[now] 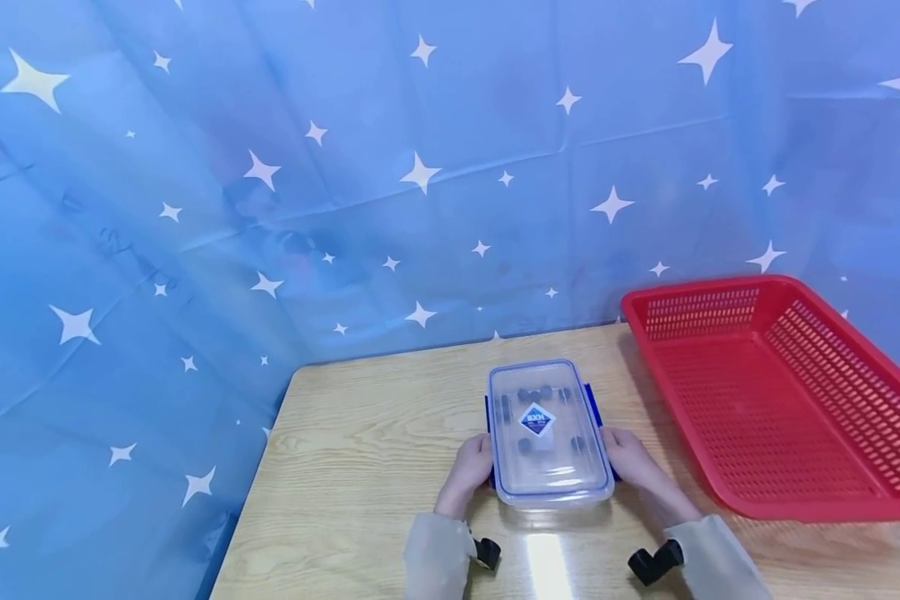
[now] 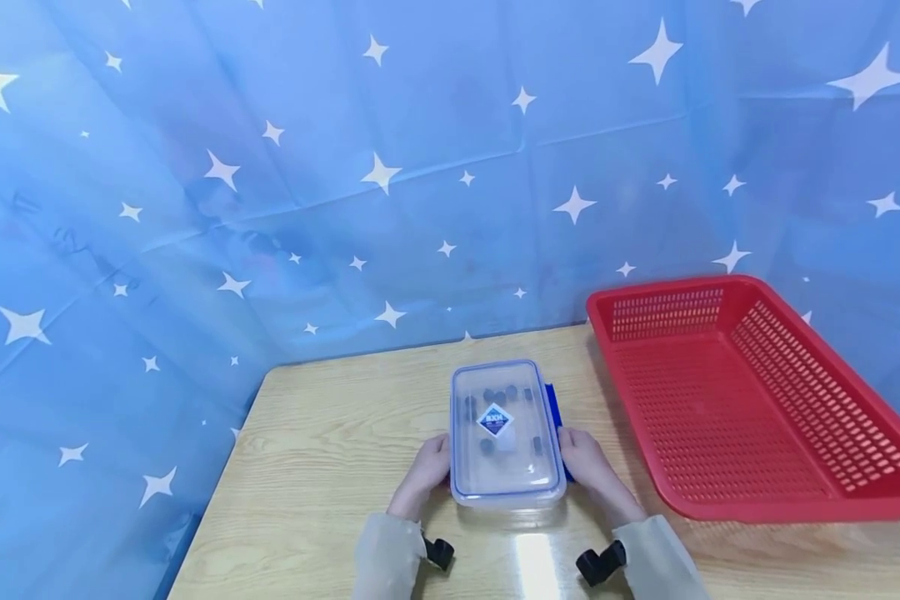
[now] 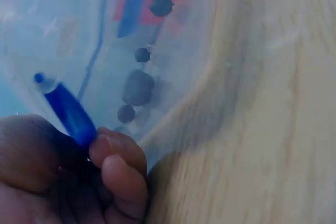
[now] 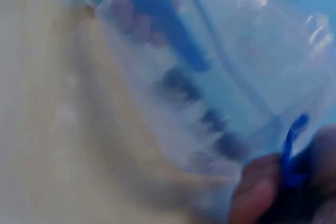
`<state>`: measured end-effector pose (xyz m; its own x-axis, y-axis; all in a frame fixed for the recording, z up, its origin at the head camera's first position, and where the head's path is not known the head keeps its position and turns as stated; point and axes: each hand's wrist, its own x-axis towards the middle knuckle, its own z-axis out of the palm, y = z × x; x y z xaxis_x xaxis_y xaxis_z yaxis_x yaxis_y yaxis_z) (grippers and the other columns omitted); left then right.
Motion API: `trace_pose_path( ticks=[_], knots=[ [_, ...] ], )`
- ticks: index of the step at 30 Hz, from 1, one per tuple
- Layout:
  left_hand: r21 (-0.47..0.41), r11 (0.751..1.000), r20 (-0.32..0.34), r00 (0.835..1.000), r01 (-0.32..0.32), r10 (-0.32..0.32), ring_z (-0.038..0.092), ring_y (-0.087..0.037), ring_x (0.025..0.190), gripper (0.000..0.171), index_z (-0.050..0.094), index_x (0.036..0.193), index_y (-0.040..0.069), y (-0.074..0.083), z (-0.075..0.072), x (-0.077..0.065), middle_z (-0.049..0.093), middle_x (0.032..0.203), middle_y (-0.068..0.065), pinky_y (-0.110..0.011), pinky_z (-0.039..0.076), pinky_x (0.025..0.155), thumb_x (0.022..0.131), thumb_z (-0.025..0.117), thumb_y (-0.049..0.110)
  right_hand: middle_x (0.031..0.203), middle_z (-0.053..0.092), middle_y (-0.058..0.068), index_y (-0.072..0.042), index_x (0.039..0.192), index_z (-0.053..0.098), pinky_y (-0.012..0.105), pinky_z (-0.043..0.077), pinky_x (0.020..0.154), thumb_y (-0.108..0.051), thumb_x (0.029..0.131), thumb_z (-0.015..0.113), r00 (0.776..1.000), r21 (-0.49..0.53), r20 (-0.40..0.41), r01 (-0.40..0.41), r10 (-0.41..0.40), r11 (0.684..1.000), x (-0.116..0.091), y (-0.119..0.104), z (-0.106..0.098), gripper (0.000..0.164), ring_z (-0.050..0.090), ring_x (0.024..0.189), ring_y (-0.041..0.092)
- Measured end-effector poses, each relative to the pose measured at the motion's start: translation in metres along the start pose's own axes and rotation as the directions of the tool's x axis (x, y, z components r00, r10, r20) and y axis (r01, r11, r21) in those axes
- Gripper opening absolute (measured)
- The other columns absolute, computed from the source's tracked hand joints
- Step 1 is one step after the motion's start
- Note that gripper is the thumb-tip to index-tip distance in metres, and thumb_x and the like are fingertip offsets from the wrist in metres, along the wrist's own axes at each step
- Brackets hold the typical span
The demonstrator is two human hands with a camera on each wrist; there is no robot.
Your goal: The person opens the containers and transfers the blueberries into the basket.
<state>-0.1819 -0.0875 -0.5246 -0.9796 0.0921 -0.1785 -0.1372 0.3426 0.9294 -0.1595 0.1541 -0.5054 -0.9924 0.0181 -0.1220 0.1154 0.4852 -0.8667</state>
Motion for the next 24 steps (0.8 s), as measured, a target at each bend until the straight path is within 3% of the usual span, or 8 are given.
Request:
trace_pose_path(
  ticks=[2, 6, 9, 11, 14, 18, 20, 24],
  knots=[
    [0.023, 1.0, 0.013, 1.0, 0.005, -0.006, 0.047, -0.007, 0.046, 0.034, 0.061, 0.084, -0.001, 0.001, 0.0, 0.0, 0.054, 0.061, 0.0, -0.02, 0.041, 0.041, 0.1, 0.036, 0.017, 0.099, 0.064, 0.027, 0.017, 0.113, 0.055, 0.039, 0.047, 0.082, -0.014, 0.101, 0.03, 1.0, 0.011, 0.006, -0.029, 0.029, 1.0, -0.001, 0.006, 0.001, 0.042, 0.058, 0.094, 0.032],
    [0.042, 0.999, 0.015, 1.0, 0.008, -0.008, 0.047, -0.008, 0.045, 0.035, 0.059, 0.079, 0.001, 0.003, 0.0, 0.001, 0.053, 0.059, 0.0, -0.02, 0.04, 0.039, 0.1, 0.036, 0.017, 0.107, 0.062, 0.028, 0.016, 0.12, 0.052, 0.044, 0.044, 0.089, -0.019, 0.102, 0.031, 0.999, 0.018, 0.028, -0.044, 0.043, 0.999, -0.001, 0.011, 0.001, 0.045, 0.056, 0.102, 0.036],
    [0.031, 0.999, 0.005, 1.0, 0.01, -0.01, 0.047, -0.008, 0.045, 0.033, 0.058, 0.077, 0.002, 0.002, 0.0, 0.001, 0.052, 0.059, 0.001, -0.02, 0.04, 0.038, 0.099, 0.037, 0.016, 0.101, 0.064, 0.026, 0.014, 0.116, 0.057, 0.042, 0.047, 0.083, -0.02, 0.1, 0.036, 1.0, -0.009, 0.008, -0.024, 0.024, 1.0, 0.0, 0.012, -0.001, 0.043, 0.059, 0.093, 0.032],
    [0.013, 1.0, 0.006, 1.0, 0.017, -0.017, 0.046, -0.008, 0.044, 0.032, 0.058, 0.076, 0.002, 0.002, 0.0, 0.001, 0.051, 0.058, 0.001, -0.02, 0.039, 0.037, 0.098, 0.038, 0.015, 0.083, 0.065, 0.021, 0.01, 0.103, 0.064, 0.035, 0.049, 0.069, -0.018, 0.098, 0.041, 1.0, -0.057, -0.012, -0.001, 0.0, 0.998, 0.002, 0.013, -0.002, 0.037, 0.06, 0.076, 0.026],
    [-0.008, 0.999, 0.015, 0.999, 0.032, -0.032, 0.045, -0.009, 0.042, 0.029, 0.058, 0.078, 0.002, 0.001, -0.001, 0.0, 0.049, 0.056, 0.001, -0.02, 0.039, 0.035, 0.098, 0.04, 0.014, 0.061, 0.056, 0.006, 0.002, 0.077, 0.065, 0.028, 0.04, 0.054, -0.014, 0.093, 0.049, 0.996, -0.141, -0.047, 0.066, -0.074, 0.988, 0.003, 0.015, -0.003, 0.027, 0.05, 0.06, 0.016],
    [-0.044, 0.999, -0.029, 0.999, 0.032, -0.033, 0.043, -0.009, 0.041, 0.023, 0.059, 0.082, 0.0, 0.0, -0.002, 0.0, 0.048, 0.055, 0.001, -0.02, 0.039, 0.035, 0.096, 0.044, 0.011, 0.054, 0.044, -0.002, -0.008, 0.06, 0.053, 0.026, 0.034, 0.052, -0.008, 0.088, 0.056, 0.969, -0.185, -0.144, 0.174, -0.202, 0.967, 0.005, 0.018, -0.003, 0.027, 0.042, 0.057, 0.014],
    [-0.068, 0.998, -0.086, 0.996, 0.018, -0.024, 0.044, -0.008, 0.04, 0.019, 0.058, 0.082, -0.001, 0.002, -0.003, 0.0, 0.05, 0.055, 0.0, -0.022, 0.042, 0.036, 0.094, 0.048, 0.01, 0.053, 0.042, -0.005, -0.008, 0.06, 0.052, 0.024, 0.033, 0.051, -0.007, 0.086, 0.059, 0.941, -0.168, -0.224, 0.217, -0.252, 0.961, 0.006, 0.018, -0.002, 0.027, 0.04, 0.055, 0.01],
    [-0.083, 0.996, -0.192, 0.981, -0.03, 0.014, 0.05, -0.011, 0.039, 0.013, 0.057, 0.083, -0.002, 0.012, -0.007, -0.002, 0.058, 0.06, -0.008, -0.03, 0.05, 0.038, 0.091, 0.052, 0.008, 0.05, 0.043, -0.007, -0.005, 0.065, 0.057, 0.022, 0.034, 0.046, -0.008, 0.086, 0.061, 0.902, -0.127, -0.33, 0.249, -0.277, 0.96, 0.005, 0.009, -0.005, 0.022, 0.038, 0.047, 0.003]
  ],
)
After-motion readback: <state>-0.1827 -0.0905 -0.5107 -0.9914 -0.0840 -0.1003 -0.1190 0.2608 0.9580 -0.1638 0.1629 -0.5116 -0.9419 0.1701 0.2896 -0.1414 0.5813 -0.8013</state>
